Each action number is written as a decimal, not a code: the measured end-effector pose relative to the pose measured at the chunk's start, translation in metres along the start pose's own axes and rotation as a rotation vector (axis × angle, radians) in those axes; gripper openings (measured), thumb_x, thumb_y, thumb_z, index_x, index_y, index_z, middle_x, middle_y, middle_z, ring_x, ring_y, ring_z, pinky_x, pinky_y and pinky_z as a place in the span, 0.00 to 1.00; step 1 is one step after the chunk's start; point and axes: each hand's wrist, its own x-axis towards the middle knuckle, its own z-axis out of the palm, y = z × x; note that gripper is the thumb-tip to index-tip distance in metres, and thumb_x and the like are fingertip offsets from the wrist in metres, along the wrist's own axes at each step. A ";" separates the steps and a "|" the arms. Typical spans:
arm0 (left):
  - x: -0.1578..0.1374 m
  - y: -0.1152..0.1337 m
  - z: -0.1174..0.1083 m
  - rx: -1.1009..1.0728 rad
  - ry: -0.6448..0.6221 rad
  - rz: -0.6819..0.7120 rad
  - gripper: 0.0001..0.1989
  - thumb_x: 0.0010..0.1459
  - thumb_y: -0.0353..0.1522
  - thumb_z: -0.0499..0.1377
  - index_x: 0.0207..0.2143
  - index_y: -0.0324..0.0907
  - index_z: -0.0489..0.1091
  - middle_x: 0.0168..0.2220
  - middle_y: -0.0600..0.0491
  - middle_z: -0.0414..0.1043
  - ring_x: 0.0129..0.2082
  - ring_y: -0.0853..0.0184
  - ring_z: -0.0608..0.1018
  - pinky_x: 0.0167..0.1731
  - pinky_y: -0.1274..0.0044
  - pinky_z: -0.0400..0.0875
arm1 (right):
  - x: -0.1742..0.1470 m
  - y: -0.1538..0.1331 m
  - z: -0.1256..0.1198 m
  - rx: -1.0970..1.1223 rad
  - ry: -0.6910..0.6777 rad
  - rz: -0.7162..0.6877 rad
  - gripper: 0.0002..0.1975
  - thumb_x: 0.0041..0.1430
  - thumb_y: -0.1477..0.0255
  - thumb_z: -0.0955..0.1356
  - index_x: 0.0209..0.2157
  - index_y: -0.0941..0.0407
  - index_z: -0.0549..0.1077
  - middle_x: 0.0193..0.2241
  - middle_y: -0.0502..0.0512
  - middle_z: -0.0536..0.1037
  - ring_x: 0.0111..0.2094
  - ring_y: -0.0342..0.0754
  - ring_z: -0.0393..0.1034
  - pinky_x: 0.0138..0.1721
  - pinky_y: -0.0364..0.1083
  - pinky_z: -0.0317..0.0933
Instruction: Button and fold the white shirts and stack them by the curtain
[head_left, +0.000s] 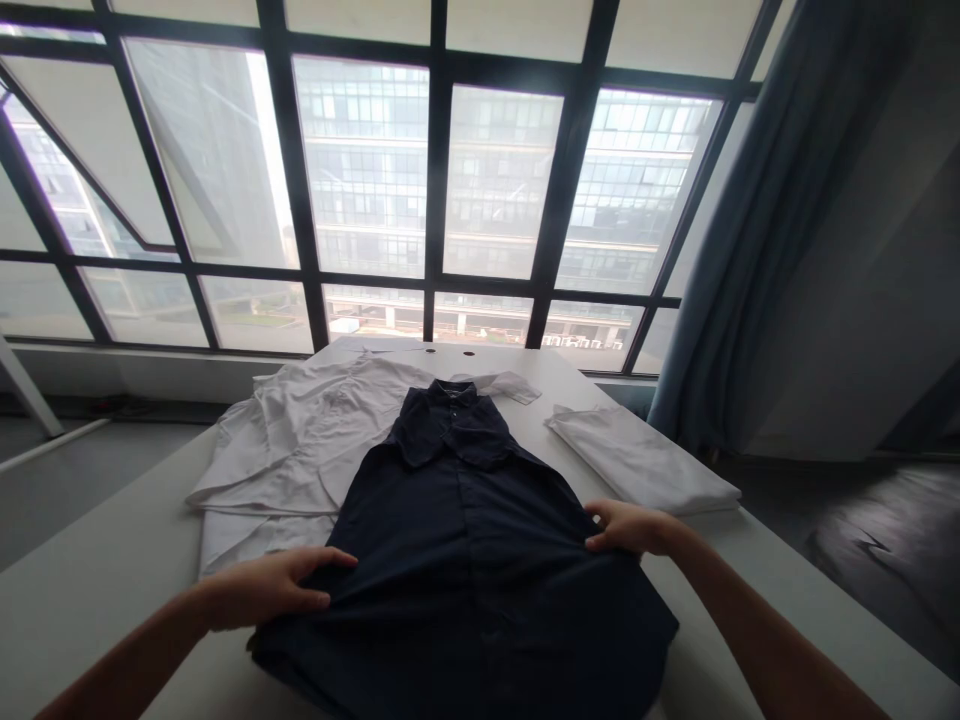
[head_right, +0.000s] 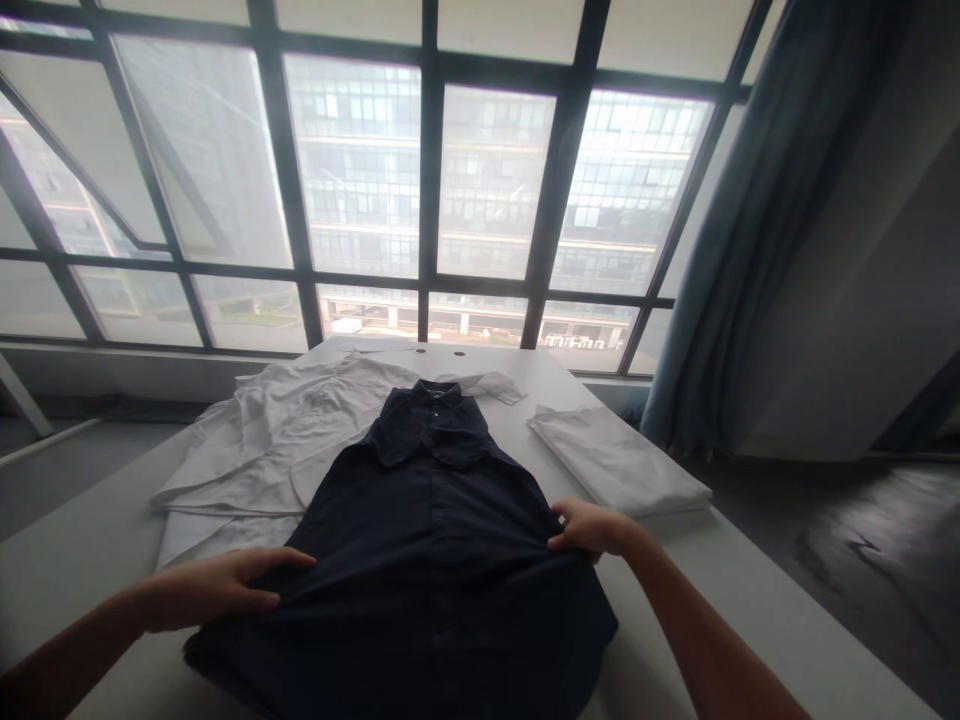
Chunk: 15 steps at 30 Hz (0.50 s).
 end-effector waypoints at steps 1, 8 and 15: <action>-0.005 0.001 -0.002 0.010 -0.067 -0.032 0.30 0.46 0.42 0.61 0.54 0.52 0.71 0.53 0.53 0.76 0.45 0.57 0.80 0.39 0.72 0.76 | -0.002 0.001 -0.004 -0.078 -0.041 0.039 0.33 0.43 0.72 0.78 0.53 0.58 0.70 0.46 0.64 0.77 0.32 0.52 0.78 0.24 0.43 0.70; 0.036 0.026 -0.046 0.175 -0.291 -0.110 0.22 0.56 0.49 0.58 0.42 0.42 0.76 0.16 0.55 0.69 0.13 0.67 0.69 0.14 0.80 0.59 | 0.004 -0.050 -0.009 -0.513 0.091 0.071 0.19 0.52 0.66 0.74 0.44 0.60 0.75 0.27 0.59 0.79 0.29 0.55 0.78 0.31 0.48 0.69; 0.183 0.060 -0.087 0.308 0.511 0.128 0.19 0.63 0.41 0.59 0.50 0.37 0.71 0.50 0.51 0.71 0.47 0.54 0.76 0.45 0.65 0.74 | 0.059 -0.159 0.062 -0.619 0.405 -0.657 0.11 0.59 0.63 0.69 0.40 0.54 0.79 0.40 0.57 0.80 0.42 0.54 0.75 0.42 0.47 0.64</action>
